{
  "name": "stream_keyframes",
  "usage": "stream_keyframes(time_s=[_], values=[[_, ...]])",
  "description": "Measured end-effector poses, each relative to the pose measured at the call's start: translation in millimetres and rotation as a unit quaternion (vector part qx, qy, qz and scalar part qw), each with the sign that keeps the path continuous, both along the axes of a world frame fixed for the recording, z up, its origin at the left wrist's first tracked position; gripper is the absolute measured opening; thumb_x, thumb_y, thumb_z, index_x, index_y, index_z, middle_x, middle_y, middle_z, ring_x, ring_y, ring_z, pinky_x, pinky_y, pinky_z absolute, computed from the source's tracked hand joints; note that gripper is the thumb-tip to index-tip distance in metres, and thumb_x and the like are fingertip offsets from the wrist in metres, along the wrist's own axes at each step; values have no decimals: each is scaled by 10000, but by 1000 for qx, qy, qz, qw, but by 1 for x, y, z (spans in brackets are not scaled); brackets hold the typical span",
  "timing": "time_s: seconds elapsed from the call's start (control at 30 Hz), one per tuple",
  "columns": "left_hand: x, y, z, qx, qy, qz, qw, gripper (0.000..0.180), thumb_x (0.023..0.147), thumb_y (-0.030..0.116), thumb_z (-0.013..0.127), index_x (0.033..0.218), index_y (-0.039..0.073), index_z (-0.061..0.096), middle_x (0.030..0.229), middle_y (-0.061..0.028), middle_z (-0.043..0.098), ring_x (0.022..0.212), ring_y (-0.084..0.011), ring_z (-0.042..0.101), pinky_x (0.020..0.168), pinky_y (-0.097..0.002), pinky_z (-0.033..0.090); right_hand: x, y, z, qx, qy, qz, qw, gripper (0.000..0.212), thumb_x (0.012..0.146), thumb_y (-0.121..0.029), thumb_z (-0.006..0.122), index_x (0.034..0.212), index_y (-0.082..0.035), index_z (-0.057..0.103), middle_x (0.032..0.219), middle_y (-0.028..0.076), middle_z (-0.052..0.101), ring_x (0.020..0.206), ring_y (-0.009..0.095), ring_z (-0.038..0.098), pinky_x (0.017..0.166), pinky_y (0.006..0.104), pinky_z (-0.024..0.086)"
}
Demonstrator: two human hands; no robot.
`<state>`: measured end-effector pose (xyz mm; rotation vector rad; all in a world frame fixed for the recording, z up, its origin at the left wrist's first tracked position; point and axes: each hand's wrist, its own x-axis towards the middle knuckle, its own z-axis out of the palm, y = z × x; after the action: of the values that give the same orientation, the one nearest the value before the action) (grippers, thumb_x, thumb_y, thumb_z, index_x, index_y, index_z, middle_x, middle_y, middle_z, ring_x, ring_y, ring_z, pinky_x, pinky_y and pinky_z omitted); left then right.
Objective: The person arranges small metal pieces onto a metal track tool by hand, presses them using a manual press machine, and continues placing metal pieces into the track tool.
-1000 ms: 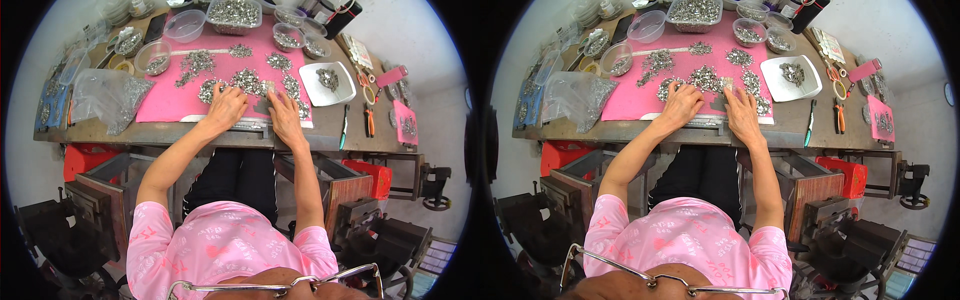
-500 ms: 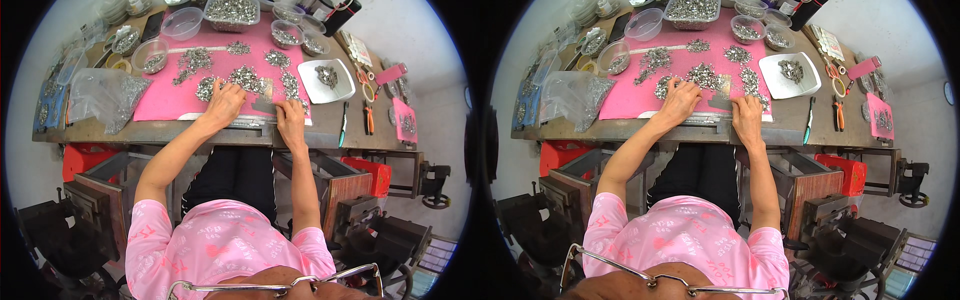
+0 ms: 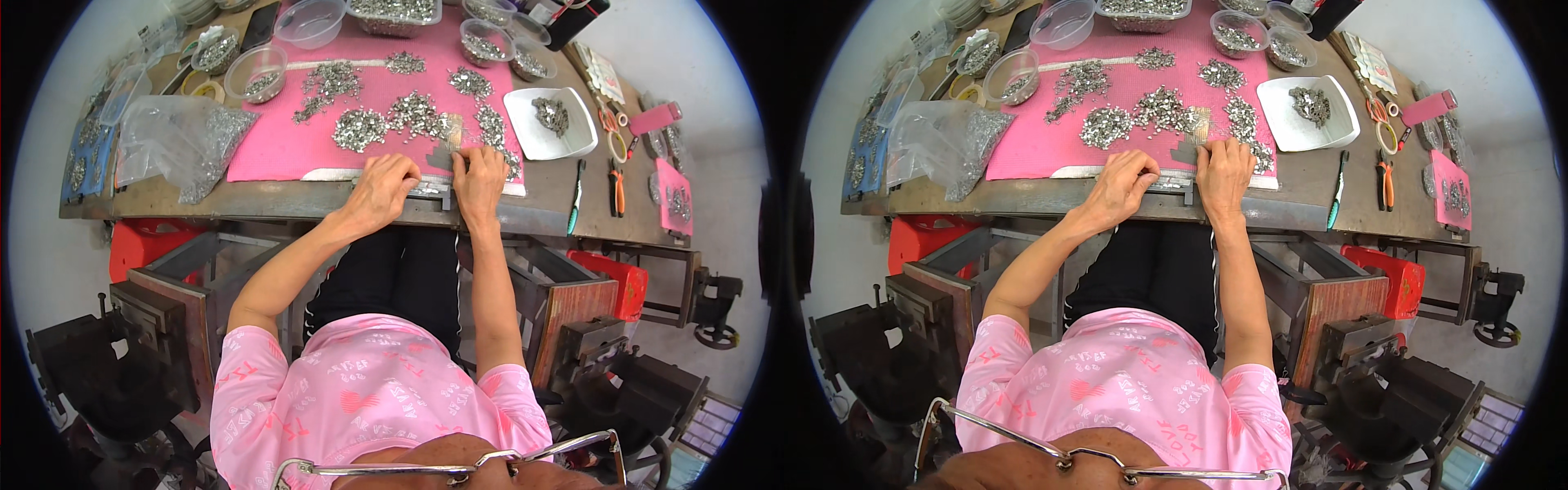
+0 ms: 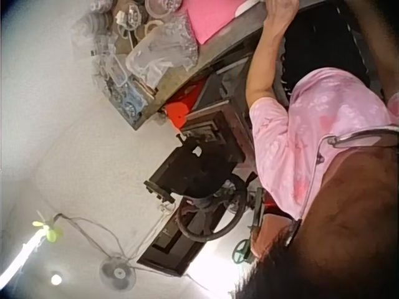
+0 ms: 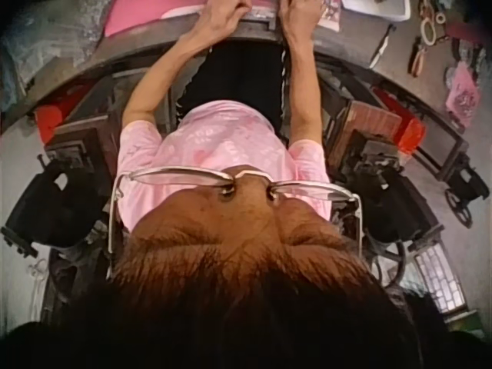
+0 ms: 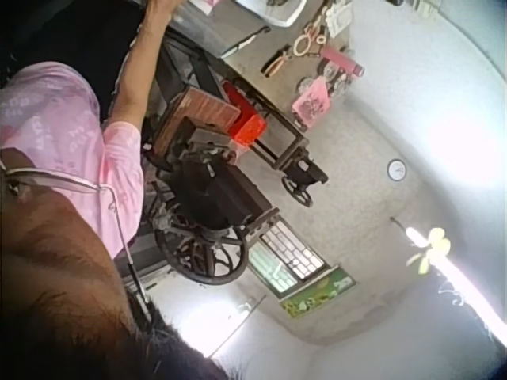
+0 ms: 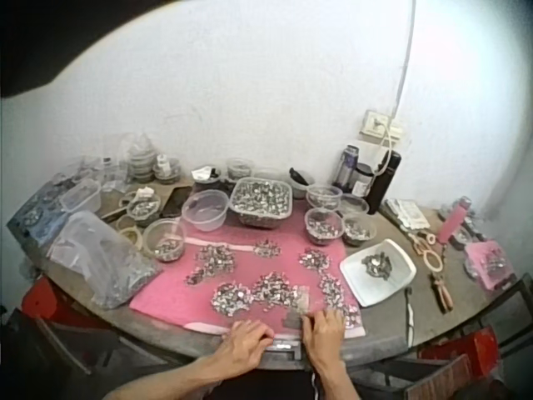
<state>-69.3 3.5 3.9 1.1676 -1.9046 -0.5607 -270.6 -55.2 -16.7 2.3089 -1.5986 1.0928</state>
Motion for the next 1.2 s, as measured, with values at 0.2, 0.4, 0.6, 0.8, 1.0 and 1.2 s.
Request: stream_keyframes(time_s=[0.2,0.4,0.6,0.8,1.0,1.2], values=[[-1,2,-6,-44,-23,-4,999,71,902,54,626,964,43,594,876,-80,582,871,-277,576,862,-404,403,3,0,-4,0,-3,-2,1000,119,788,-100,760,831,-80,650,846,81,578,854,285,546,770,414,389],[-1,3,-7,-74,-28,-11,997,102,873,1,643,955,26,588,880,-93,583,864,-295,574,825,-399,422,0,3,-9,-23,-40,13,999,103,808,-62,730,878,-72,656,828,71,576,832,273,548,761,408,384],[-5,6,-8,-116,-33,-2,993,139,845,-29,671,950,3,586,902,-120,598,848,-319,577,773,-415,462,-3,2,-10,6,-111,27,993,98,847,-37,704,938,-60,675,851,64,614,830,252,562,763,395,388],[-2,10,-7,-160,-47,-5,986,131,839,20,704,953,6,640,921,-116,619,873,-312,592,823,-410,485,-5,4,-7,10,-133,25,991,111,861,-37,699,969,-58,687,836,64,620,812,245,571,771,389,397],[-1,10,4,-146,-106,21,983,135,856,116,735,981,73,711,919,-70,649,905,-261,611,1015,-497,416,-4,4,-7,10,-153,18,988,97,870,-45,700,965,-60,687,822,66,616,802,244,574,760,384,402],[-21,-53,3,-145,-132,-6,981,130,855,150,737,981,121,720,867,-21,641,915,-228,598,1047,-504,350,-5,5,-7,4,-156,14,988,91,873,-39,696,960,-65,686,831,63,615,790,242,574,757,380,403]])
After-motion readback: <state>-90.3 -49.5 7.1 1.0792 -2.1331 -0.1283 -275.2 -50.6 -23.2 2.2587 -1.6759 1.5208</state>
